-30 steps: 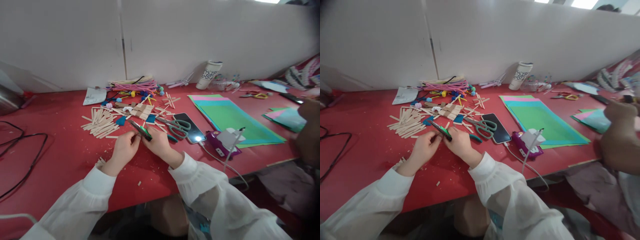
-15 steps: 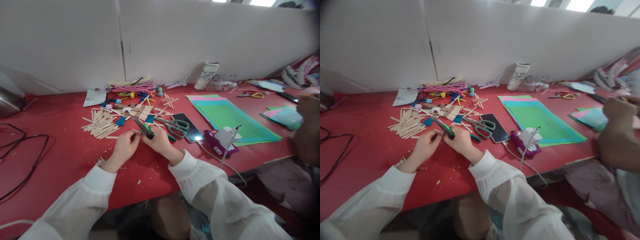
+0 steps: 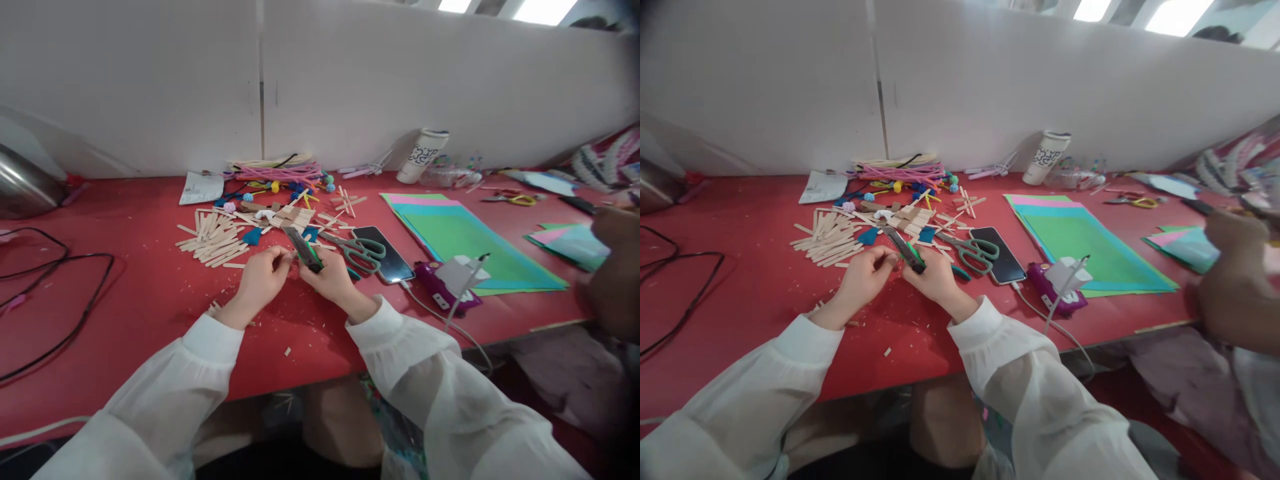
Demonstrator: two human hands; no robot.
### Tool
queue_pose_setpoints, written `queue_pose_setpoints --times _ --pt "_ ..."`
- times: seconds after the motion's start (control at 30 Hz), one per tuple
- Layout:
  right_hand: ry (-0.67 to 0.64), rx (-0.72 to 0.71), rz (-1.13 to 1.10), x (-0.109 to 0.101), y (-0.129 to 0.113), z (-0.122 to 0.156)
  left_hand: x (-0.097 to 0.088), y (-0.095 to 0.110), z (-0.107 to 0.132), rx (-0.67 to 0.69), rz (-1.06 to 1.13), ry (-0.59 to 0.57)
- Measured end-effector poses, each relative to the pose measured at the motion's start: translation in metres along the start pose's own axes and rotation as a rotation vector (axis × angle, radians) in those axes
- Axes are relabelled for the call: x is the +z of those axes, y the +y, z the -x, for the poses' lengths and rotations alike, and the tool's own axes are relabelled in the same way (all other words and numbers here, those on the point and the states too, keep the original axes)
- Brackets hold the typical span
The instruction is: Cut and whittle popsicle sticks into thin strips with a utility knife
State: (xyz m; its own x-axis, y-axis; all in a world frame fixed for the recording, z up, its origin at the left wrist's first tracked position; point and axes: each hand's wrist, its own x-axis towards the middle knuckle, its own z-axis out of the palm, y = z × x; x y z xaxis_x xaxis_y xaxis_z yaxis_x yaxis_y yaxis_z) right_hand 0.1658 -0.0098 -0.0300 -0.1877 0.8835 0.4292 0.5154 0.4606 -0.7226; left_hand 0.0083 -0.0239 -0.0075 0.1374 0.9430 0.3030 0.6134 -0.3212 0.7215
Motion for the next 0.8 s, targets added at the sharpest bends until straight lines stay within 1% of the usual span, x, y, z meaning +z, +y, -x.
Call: queue_pose_setpoints --times 0.3,0.43,0.6,0.7,0.8 --pt "0.091 0.04 -0.051 -0.004 -0.001 -0.002 0.007 0.001 0.001 -0.004 0.131 -0.015" --pt "0.064 0.027 -0.075 -0.003 -0.001 -0.003 0.005 -0.006 0.0 -0.04 0.175 -0.004" --pt "0.069 0.065 -0.058 -0.002 -0.003 -0.003 0.002 -0.013 -0.001 -0.093 0.208 0.024" --pt "0.079 0.084 -0.019 -0.003 -0.006 -0.011 0.0 -0.014 0.0 -0.109 0.241 0.049" --pt "0.041 0.065 0.023 -0.003 -0.011 -0.023 -0.003 -0.014 0.0 -0.131 0.27 0.084"
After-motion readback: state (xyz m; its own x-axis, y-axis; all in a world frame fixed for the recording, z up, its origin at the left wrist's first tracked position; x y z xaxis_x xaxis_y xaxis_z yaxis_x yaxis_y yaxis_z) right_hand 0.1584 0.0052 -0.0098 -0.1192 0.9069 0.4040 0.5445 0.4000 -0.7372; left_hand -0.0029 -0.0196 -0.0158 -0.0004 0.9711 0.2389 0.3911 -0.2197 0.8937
